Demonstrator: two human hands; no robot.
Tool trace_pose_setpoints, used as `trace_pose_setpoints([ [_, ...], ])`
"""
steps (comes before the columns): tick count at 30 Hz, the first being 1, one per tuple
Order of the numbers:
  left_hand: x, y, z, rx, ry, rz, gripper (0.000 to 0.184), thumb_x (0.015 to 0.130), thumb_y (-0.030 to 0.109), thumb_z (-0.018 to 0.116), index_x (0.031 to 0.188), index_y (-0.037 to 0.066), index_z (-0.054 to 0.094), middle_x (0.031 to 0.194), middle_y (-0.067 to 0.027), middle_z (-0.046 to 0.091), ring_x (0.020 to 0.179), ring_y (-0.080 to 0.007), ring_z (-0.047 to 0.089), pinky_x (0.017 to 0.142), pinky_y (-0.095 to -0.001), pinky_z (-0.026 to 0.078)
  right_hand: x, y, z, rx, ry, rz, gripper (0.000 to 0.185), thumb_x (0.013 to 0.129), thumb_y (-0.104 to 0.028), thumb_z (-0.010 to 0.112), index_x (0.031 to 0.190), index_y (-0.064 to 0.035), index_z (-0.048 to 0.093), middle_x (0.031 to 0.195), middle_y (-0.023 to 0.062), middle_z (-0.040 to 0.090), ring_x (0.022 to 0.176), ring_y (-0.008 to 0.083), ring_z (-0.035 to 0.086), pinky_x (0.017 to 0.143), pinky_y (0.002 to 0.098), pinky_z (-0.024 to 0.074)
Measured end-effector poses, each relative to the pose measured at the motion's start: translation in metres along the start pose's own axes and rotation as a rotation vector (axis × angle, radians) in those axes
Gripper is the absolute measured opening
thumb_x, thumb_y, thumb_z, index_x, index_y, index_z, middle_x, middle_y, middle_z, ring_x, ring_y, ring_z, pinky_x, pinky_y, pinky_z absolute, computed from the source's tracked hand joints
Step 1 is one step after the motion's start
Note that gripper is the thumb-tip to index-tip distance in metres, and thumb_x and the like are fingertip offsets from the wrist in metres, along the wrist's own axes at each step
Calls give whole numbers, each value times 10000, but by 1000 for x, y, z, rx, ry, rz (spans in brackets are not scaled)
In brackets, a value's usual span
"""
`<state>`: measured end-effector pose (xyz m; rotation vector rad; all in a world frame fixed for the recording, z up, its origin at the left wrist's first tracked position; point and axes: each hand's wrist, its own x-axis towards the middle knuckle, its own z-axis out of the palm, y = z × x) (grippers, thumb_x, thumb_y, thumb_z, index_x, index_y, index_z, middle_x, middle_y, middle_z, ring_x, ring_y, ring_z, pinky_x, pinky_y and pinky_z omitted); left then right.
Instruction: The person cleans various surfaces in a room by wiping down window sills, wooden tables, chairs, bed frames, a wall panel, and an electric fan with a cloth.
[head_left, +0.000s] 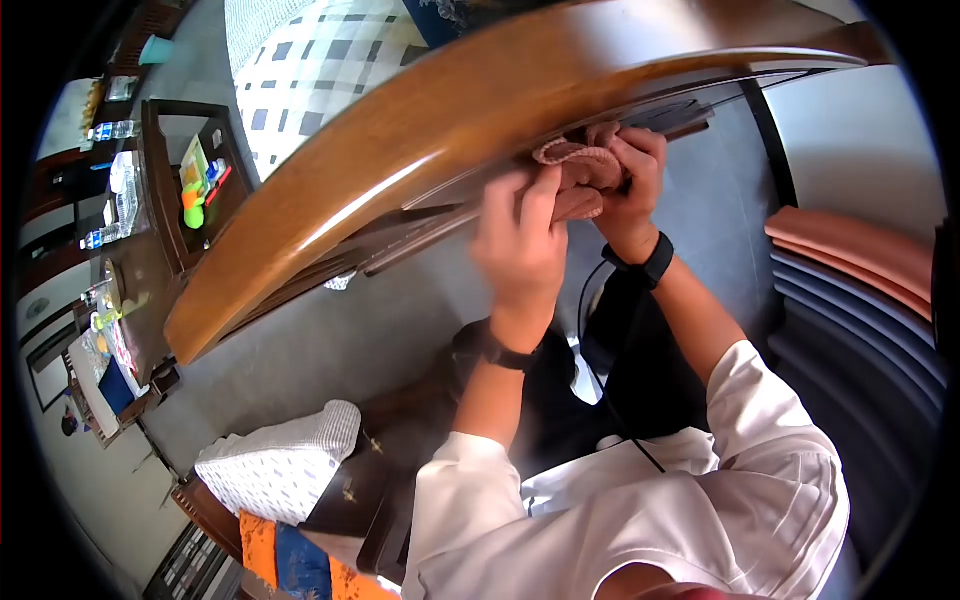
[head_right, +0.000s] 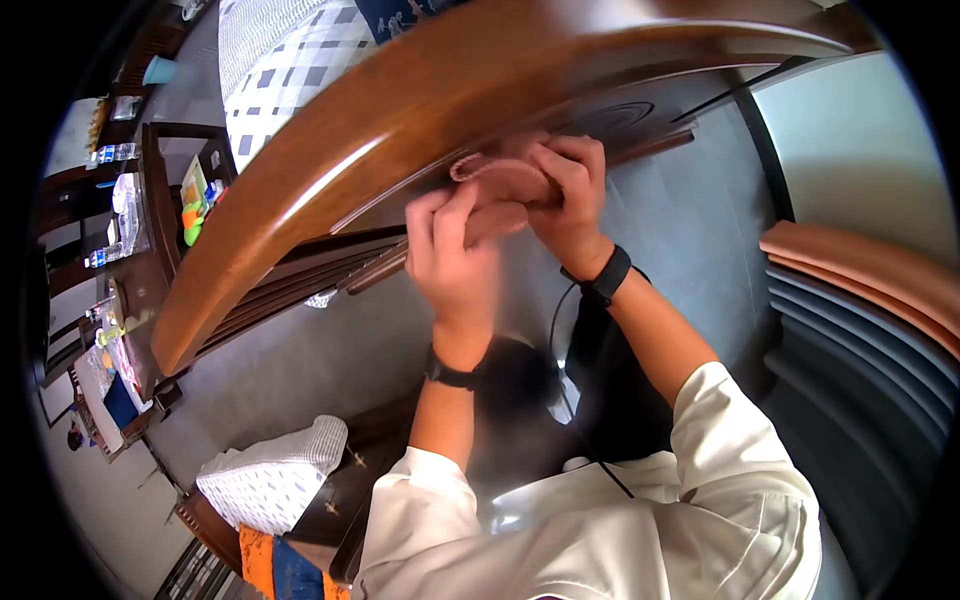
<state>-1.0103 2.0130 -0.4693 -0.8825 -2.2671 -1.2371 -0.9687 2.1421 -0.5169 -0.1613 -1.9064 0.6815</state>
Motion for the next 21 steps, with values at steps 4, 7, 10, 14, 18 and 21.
trace_pose_setpoints([
  [4,-27,-32,3,94,23,35,415,699,-109,652,1052,106,686,981,-103,626,793,-326,654,665,-403,557,-44,11,26,65,8,-11,610,576,17,824,1140,-61,606,1037,152,575,903,340,610,751,384,528],
  [7,-37,-52,-9,97,80,40,437,687,-143,655,1089,26,678,973,-129,629,843,-288,645,708,-360,553,-42,-2,56,168,111,-94,539,650,-16,840,1137,-65,615,1050,133,593,906,301,648,751,370,532],
  [10,-30,-60,-12,128,242,172,445,681,-170,640,1089,2,675,968,-134,636,838,-290,637,765,-372,544,-32,-17,67,271,166,-83,474,678,-11,829,1120,-60,664,1093,113,619,915,275,644,781,345,527],
  [14,-5,-44,-6,84,376,281,395,735,-144,614,1117,-49,646,958,-138,643,856,-287,632,792,-386,542,5,-30,47,307,204,-103,534,637,63,762,1150,-69,696,1075,104,613,924,286,615,776,359,519],
  [18,22,-4,2,14,256,275,361,713,-115,715,1057,-20,660,915,-139,615,823,-315,614,765,-384,518,28,-13,21,144,294,-124,509,667,70,767,1158,-33,678,1060,124,581,925,289,614,772,339,527],
  [21,22,7,12,6,181,265,390,698,-100,747,1064,-3,656,899,-134,605,826,-321,618,761,-387,517,24,2,15,76,335,-90,495,695,45,773,1171,-27,657,1081,131,577,933,297,600,795,341,512],
])
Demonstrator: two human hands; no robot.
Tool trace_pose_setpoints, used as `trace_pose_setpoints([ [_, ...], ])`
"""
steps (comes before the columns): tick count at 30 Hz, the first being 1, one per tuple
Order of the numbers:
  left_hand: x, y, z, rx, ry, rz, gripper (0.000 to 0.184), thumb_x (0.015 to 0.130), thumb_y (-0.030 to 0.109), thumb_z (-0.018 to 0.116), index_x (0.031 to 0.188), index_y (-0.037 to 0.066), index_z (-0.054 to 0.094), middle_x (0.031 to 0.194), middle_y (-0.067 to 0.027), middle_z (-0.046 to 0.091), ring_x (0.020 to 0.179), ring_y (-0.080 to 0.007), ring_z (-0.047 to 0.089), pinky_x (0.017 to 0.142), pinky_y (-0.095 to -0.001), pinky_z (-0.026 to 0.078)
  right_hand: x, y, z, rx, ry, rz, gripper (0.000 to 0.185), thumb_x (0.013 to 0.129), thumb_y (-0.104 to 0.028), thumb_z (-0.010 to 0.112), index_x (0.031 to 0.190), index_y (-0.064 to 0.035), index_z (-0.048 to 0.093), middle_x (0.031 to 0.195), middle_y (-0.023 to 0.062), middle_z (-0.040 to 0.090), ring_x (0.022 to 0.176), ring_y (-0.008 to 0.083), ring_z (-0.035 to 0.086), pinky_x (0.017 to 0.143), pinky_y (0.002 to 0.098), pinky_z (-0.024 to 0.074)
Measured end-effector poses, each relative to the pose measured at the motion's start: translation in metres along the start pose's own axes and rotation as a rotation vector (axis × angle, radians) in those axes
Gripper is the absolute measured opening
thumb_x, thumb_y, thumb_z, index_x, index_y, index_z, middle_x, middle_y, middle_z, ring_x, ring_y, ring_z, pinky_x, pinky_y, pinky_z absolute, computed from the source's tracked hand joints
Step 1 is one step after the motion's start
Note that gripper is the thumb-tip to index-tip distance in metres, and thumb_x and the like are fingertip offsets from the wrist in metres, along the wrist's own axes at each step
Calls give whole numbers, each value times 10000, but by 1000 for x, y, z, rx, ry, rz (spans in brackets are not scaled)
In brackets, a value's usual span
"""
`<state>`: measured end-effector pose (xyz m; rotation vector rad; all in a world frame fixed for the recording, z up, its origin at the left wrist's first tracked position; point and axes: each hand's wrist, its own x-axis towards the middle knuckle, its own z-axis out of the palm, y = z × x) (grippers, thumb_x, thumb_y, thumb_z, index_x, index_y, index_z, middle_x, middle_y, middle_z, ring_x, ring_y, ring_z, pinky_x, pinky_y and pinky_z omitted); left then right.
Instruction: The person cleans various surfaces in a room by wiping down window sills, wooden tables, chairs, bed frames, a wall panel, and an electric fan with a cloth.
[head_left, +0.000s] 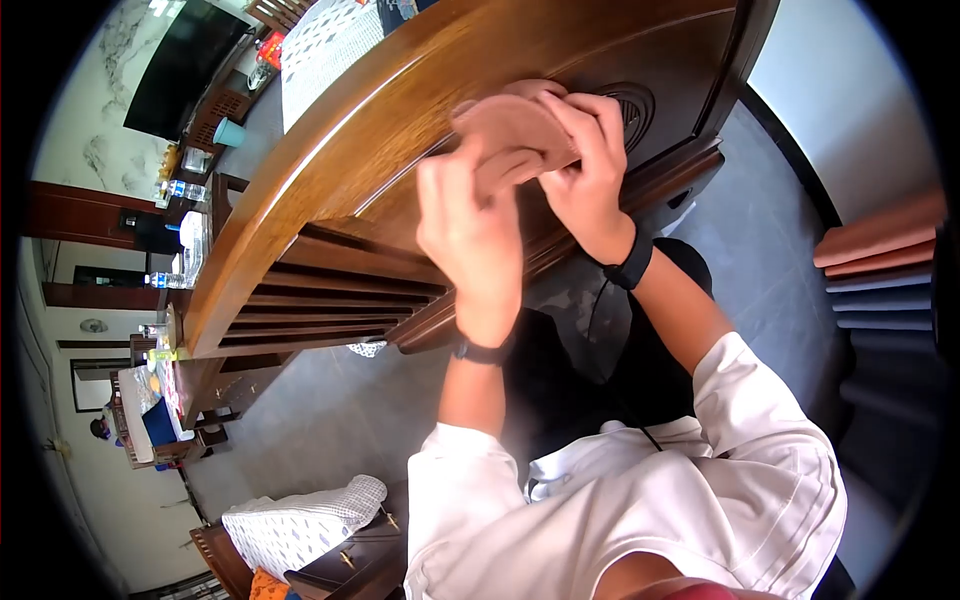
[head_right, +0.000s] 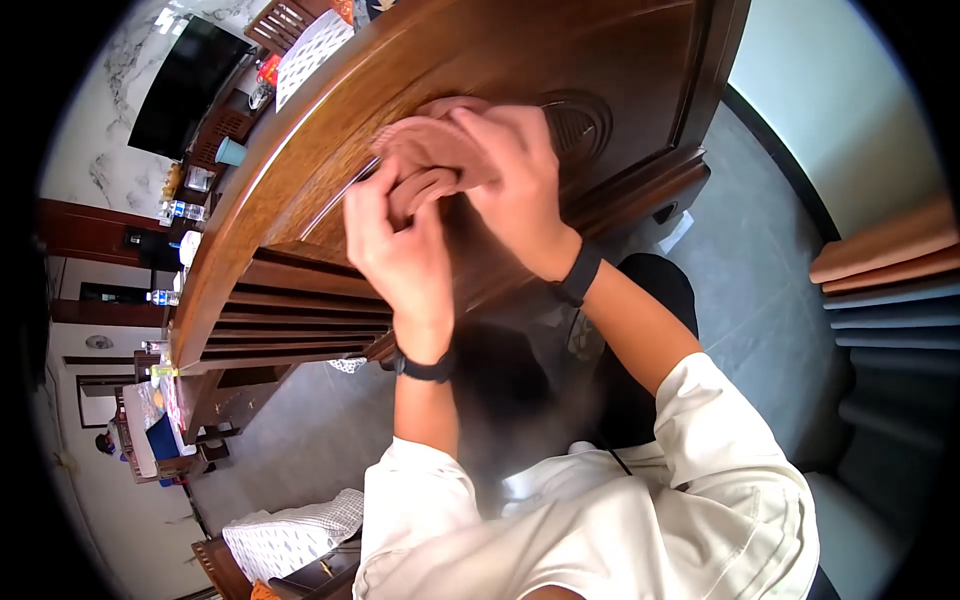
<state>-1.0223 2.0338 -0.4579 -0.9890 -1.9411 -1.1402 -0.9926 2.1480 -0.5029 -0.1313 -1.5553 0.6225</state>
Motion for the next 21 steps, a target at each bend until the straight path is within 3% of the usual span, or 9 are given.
trace_pose_setpoints([
  [6,-38,-17,-2,14,-77,-97,321,745,-31,731,1042,62,656,922,-122,622,839,-338,643,713,-393,532,-44,6,5,4,-33,108,507,662,30,795,1140,-82,670,1056,120,578,917,329,621,759,388,535],
  [8,-60,-37,-8,75,-94,-117,365,729,48,759,1058,160,649,974,-66,604,796,-338,653,649,-426,543,-64,-2,6,-16,-110,124,506,663,26,799,1139,-86,669,1037,114,572,913,324,623,747,386,537],
  [11,-79,-48,-29,60,-72,-224,317,754,-40,713,1054,45,654,918,-139,626,833,-343,641,719,-396,533,-77,-17,15,33,-220,77,472,666,23,789,1117,-77,689,1007,100,577,892,296,635,738,369,542],
  [15,-61,-61,-56,93,129,-80,336,778,-46,686,1111,-20,647,895,-161,618,797,-313,624,702,-377,521,-48,-54,38,124,-240,-21,465,666,54,768,1109,-71,708,1018,96,614,903,273,635,726,351,544],
  [21,-49,-66,-73,32,143,-193,332,858,-5,657,1188,-38,637,1004,-173,668,879,-311,655,765,-371,528,-33,-76,55,142,-202,-89,519,596,55,748,1086,-116,728,1007,58,630,890,249,629,684,322,544],
])
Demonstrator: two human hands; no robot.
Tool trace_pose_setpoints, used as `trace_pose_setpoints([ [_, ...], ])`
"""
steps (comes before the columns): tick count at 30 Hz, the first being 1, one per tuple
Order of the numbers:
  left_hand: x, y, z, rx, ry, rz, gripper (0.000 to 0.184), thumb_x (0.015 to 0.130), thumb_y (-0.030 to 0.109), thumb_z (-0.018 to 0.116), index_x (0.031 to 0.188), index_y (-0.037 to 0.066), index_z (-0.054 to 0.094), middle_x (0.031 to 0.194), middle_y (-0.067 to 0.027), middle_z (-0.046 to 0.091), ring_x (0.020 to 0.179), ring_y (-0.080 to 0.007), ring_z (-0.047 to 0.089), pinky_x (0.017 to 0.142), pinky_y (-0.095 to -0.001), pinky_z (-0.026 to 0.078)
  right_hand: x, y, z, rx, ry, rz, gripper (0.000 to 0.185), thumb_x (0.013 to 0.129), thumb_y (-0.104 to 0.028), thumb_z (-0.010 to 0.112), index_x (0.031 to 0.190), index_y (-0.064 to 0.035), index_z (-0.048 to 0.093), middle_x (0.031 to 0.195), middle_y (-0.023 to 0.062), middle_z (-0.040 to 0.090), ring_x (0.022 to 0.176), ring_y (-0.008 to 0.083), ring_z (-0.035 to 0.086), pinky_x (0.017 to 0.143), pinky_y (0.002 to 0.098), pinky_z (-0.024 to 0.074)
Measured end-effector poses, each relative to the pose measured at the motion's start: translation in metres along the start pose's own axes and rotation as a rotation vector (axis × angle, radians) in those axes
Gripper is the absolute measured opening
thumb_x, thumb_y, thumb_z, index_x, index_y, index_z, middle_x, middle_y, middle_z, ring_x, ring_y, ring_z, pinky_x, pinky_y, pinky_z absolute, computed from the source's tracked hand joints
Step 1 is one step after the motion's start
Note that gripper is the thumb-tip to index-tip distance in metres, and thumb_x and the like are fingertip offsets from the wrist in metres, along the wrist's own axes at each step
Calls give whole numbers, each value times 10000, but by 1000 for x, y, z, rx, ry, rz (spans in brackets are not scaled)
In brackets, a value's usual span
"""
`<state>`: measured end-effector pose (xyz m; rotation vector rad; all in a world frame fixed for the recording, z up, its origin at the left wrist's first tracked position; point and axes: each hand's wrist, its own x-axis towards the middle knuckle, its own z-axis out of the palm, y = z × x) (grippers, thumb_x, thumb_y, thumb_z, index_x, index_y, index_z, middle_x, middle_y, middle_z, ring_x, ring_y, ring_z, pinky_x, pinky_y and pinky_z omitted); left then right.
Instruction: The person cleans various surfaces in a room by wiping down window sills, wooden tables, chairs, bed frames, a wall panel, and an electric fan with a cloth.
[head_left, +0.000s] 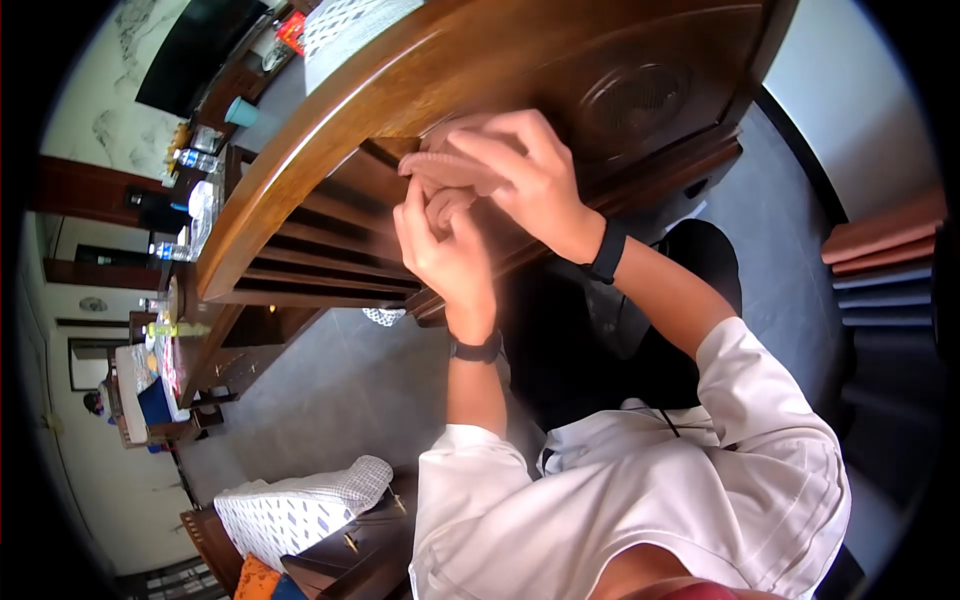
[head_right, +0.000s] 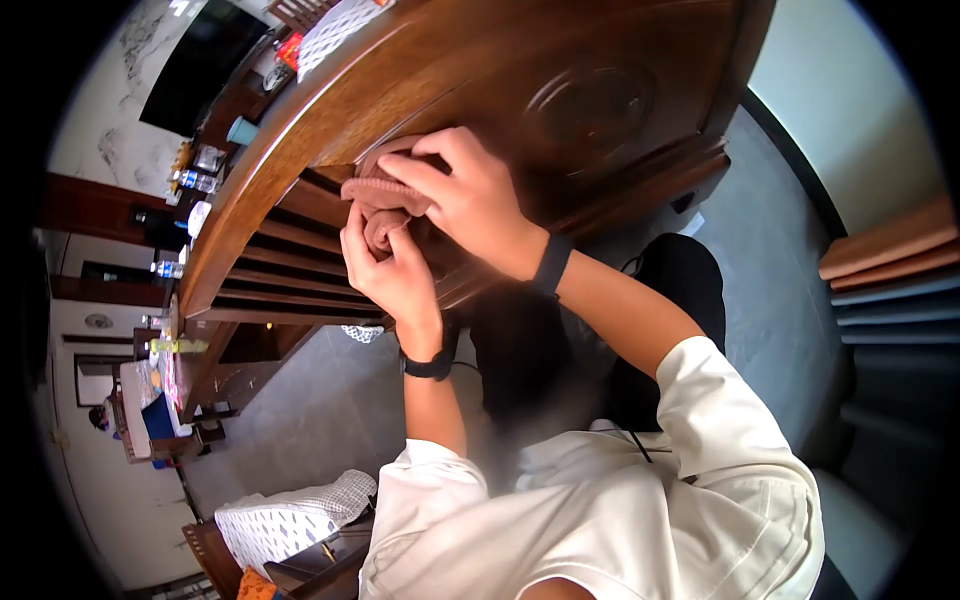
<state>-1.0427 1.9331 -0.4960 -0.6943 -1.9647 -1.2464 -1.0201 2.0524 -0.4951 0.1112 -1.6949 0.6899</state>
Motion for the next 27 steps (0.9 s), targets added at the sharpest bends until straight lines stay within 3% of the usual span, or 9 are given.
trace_pose_setpoints([
  [3,-24,-18,4,-57,-49,-77,329,870,17,668,1193,-37,637,1027,-180,681,908,-307,663,812,-371,527,-29,13,-1,-88,-74,-25,509,609,1,779,1091,-152,723,994,29,609,866,226,627,636,313,551],
  [6,-52,-30,11,-140,-83,-120,321,839,-62,620,1158,-43,649,907,-146,609,766,-257,636,643,-324,560,-61,22,-3,-87,-136,-4,424,680,-92,800,1089,-167,717,998,13,607,853,192,627,615,286,569],
  [9,-74,-52,14,-116,-160,-175,276,835,-21,642,1109,-49,652,929,-169,628,799,-314,641,701,-385,539,-84,26,-3,-87,-174,59,391,696,-94,785,1074,-170,719,977,9,603,848,195,625,623,292,568],
  [11,-77,-54,14,-69,-169,-175,264,828,-7,647,1089,-46,658,944,-178,635,820,-344,639,724,-402,527,-88,27,-7,-69,-212,106,305,775,-115,754,1072,-147,694,1005,38,672,859,242,644,705,316,539],
  [13,-71,-46,14,-74,-149,-155,278,816,-31,640,1093,-50,659,948,-173,631,838,-333,645,726,-380,536,-82,26,-12,-56,-254,123,295,789,-117,735,1079,-158,704,1002,35,656,863,248,637,698,324,539],
  [16,-63,-36,15,-73,-153,-186,312,794,-75,645,1106,-70,653,982,-153,614,849,-293,647,731,-346,550,-65,24,-17,-58,-203,108,388,713,-57,752,1088,-154,722,989,41,639,857,242,633,687,322,538],
  [18,-51,-24,23,-96,-69,-75,332,757,-102,648,1087,-71,655,967,-157,607,841,-307,632,726,-361,542,-50,27,-22,-27,-144,99,480,640,10,777,1095,-133,721,978,41,633,857,229,632,688,313,537],
  [21,-26,-1,33,-44,-51,52,310,776,-89,671,1084,-86,632,959,-139,633,860,-273,622,804,-364,515,-21,31,-36,-21,-60,84,492,630,13,775,1097,-130,719,974,39,631,853,224,631,678,313,533],
  [27,14,72,77,-12,-82,214,381,760,-77,682,1138,-46,651,988,-162,645,910,-327,633,826,-396,515,29,60,-85,-59,137,125,511,611,60,747,1090,-116,726,995,70,626,846,246,632,683,328,531],
])
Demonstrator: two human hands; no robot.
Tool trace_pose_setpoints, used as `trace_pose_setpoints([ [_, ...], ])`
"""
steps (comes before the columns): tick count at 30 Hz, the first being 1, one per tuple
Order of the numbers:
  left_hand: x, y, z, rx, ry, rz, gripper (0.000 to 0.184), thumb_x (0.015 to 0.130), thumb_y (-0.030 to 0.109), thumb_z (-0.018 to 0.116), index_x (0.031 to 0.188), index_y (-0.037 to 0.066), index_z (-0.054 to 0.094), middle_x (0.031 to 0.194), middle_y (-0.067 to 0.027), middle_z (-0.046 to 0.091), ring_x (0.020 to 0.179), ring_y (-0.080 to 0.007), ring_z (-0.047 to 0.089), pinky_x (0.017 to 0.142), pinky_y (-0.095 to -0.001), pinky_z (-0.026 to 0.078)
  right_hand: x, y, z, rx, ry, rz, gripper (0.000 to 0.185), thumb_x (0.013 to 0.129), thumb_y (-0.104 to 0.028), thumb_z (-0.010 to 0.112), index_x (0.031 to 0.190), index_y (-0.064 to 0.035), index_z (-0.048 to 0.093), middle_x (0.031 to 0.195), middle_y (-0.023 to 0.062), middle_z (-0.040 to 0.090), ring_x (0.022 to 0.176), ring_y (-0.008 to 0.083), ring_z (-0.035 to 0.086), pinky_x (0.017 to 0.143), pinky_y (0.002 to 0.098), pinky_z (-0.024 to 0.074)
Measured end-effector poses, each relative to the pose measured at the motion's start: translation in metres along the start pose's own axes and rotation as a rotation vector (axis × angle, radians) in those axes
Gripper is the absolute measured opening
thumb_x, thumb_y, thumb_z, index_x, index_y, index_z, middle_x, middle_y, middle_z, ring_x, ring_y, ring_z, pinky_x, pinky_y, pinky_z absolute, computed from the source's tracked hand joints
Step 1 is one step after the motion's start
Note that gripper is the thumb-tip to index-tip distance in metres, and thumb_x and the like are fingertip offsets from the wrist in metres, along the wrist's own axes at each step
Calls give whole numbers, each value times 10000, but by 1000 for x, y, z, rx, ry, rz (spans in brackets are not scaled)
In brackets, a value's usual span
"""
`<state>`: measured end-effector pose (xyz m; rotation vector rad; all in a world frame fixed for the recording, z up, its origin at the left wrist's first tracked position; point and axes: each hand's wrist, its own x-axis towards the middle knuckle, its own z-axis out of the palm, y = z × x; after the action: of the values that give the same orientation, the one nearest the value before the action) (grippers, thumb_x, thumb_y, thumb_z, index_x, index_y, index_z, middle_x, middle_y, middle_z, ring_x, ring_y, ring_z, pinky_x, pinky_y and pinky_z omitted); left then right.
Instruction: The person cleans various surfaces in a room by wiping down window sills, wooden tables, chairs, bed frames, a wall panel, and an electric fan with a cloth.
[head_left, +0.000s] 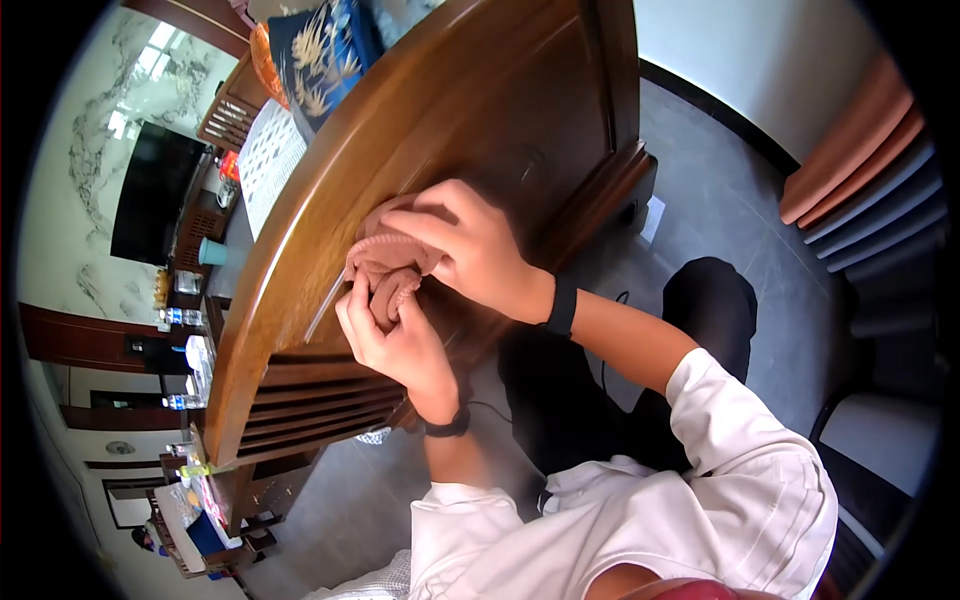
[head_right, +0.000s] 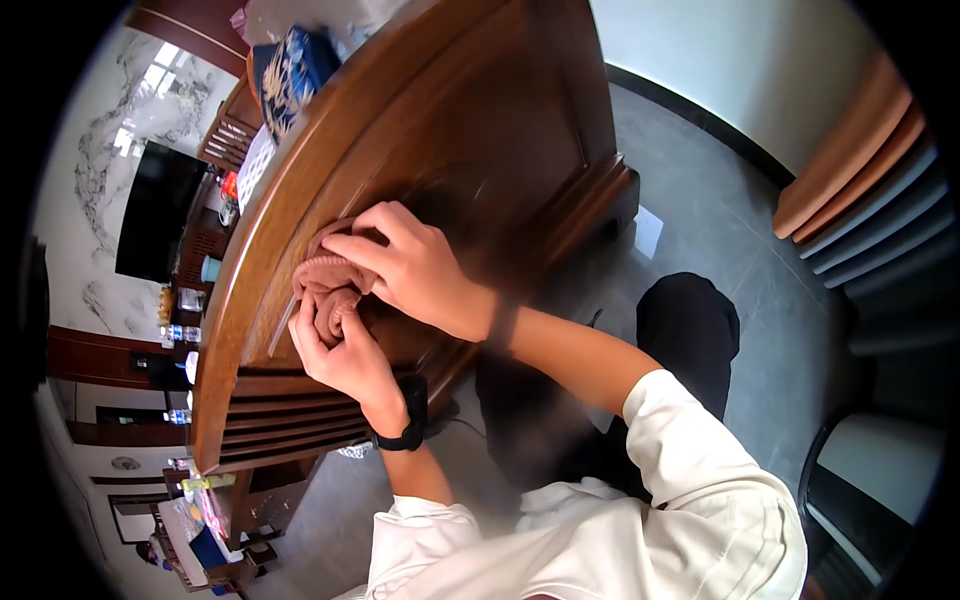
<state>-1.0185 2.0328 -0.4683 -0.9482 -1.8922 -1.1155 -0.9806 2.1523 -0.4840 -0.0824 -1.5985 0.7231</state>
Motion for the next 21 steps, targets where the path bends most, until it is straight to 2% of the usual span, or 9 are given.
trace_pose_setpoints([
  [4,31,51,39,-56,-84,-41,382,793,-49,676,1173,-59,634,1014,-179,635,937,-349,632,848,-405,511,39,26,-40,-20,57,58,529,611,56,748,1114,-104,716,993,80,625,864,271,639,701,345,543],
  [9,47,102,95,-11,-170,27,365,815,-13,681,1173,-53,623,963,-186,600,898,-364,619,824,-411,506,67,73,-88,-5,132,103,481,646,50,727,1102,-100,717,990,84,615,885,287,632,741,370,543],
  [13,51,148,151,-3,-272,25,385,793,21,706,1172,0,645,990,-180,627,911,-377,638,811,-416,526,75,120,-131,-98,223,148,502,652,63,703,1139,-56,685,1030,133,601,916,321,620,764,374,529],
  [16,48,167,187,-77,-308,30,403,767,52,728,1163,23,659,970,-174,643,874,-371,652,768,-403,546,71,153,-156,-244,241,178,481,649,74,692,1119,-22,670,1046,142,600,934,340,619,774,378,525],
  [21,36,171,203,-110,-370,-47,349,742,114,767,1084,86,702,944,-123,662,815,-351,670,704,-404,558,56,180,-170,-268,178,157,417,657,117,667,1052,-16,651,1046,149,595,920,357,612,764,381,527],
])
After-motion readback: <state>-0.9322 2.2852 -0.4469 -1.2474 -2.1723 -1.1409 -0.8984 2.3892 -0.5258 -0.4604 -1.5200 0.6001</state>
